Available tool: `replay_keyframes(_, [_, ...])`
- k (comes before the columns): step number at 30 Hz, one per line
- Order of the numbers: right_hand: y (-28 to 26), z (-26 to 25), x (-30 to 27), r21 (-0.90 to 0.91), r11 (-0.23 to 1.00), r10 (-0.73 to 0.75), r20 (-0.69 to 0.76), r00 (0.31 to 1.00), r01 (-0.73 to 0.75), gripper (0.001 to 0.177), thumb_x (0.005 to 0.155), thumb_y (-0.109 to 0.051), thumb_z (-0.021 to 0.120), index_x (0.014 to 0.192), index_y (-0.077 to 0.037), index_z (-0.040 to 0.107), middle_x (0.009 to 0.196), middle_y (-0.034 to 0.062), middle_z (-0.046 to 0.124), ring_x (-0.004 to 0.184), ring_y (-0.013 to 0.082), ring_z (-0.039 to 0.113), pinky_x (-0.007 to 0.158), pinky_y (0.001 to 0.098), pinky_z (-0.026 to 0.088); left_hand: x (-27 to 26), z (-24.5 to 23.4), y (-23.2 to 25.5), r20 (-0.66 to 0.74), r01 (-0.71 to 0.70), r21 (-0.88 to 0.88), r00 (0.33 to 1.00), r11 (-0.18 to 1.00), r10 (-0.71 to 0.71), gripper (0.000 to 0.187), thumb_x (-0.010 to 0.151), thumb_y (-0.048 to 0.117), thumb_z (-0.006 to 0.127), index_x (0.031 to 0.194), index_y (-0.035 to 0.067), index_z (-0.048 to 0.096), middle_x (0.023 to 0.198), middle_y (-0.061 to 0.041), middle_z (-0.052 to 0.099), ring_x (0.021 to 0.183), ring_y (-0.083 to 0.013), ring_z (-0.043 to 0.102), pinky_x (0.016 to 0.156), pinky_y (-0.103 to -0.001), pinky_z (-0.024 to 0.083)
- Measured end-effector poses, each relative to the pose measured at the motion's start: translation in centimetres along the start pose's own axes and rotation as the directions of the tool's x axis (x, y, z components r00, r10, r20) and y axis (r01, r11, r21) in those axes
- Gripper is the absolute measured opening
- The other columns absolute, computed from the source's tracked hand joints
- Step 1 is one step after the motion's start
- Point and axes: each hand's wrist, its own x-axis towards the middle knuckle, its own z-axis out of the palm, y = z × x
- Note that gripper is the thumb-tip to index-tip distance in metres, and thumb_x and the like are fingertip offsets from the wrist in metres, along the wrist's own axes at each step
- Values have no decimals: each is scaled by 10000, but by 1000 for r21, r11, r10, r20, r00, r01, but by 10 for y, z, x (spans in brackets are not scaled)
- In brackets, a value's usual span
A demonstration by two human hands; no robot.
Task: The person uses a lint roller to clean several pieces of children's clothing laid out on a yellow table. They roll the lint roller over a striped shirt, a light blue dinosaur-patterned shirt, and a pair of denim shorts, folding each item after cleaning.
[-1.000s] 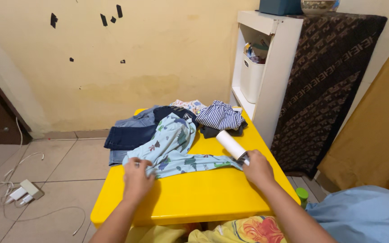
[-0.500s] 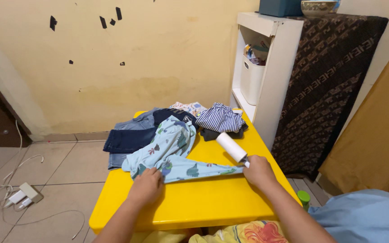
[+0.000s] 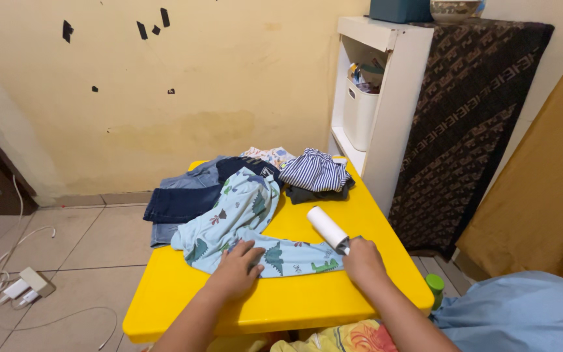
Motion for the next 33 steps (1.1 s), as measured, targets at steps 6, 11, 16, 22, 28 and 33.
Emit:
replay_keyframes(6, [15,-4,27,-35,999,-40,-30,999,39,197,836,-67,679,1024,-21,719,1043,252,742,1021,422,695,930,485,551,-5,-8,19,60,122,101,990,987,-129,515,948,425,573,1441,297,495,1624,-71,299,1546,-307,163,1222,-600,118])
replay_keyframes(11, [-24,-13,-15,-144,984,-129,-195,972,102,259,863,-212,674,1015,-2,677,1197,213,635,1055,427,650,893,521,547,-7,-9,32,24,51,160,998,986,-56,531,958,400,513,1485,354,460,1653,-44,266,1550,-303,156,1190,-646,117])
replay_keyframes(16, [-58,-10,-78,-44,998,-40,121,992,45,384,932,-260,608,1232,-38,518,1201,199,567,1023,428,655,865,535,549,-15,-8,39,53,48,253,997,966,-64,542,977,551,452,1501,414,428,1649,3,283,1550,-256,181,1192,-676,88])
replay_keyframes(22, [-25,-20,-52,-226,969,-90,31,995,95,314,966,-255,566,1191,-37,543,1237,218,528,999,427,660,824,547,553,-18,-6,37,1,40,255,999,966,-42,593,951,597,455,1508,396,427,1642,-2,298,1533,-257,203,1194,-639,103])
replay_keyframes(28, [-18,-11,-56,-152,963,-243,-121,962,224,338,1008,-256,528,1211,11,560,1130,222,568,950,428,659,792,547,538,-17,-5,34,-13,61,241,998,969,-59,601,940,595,474,1498,373,441,1639,17,302,1535,-226,202,1213,-594,100])
replay_keyframes(33, [-23,-13,-60,-156,952,-249,98,963,262,319,1013,-288,504,1206,-50,593,1129,190,583,943,415,667,804,534,537,-16,-2,24,-88,81,90,993,993,-73,566,934,509,551,1454,286,534,1609,-17,380,1534,-220,239,1234,-524,132])
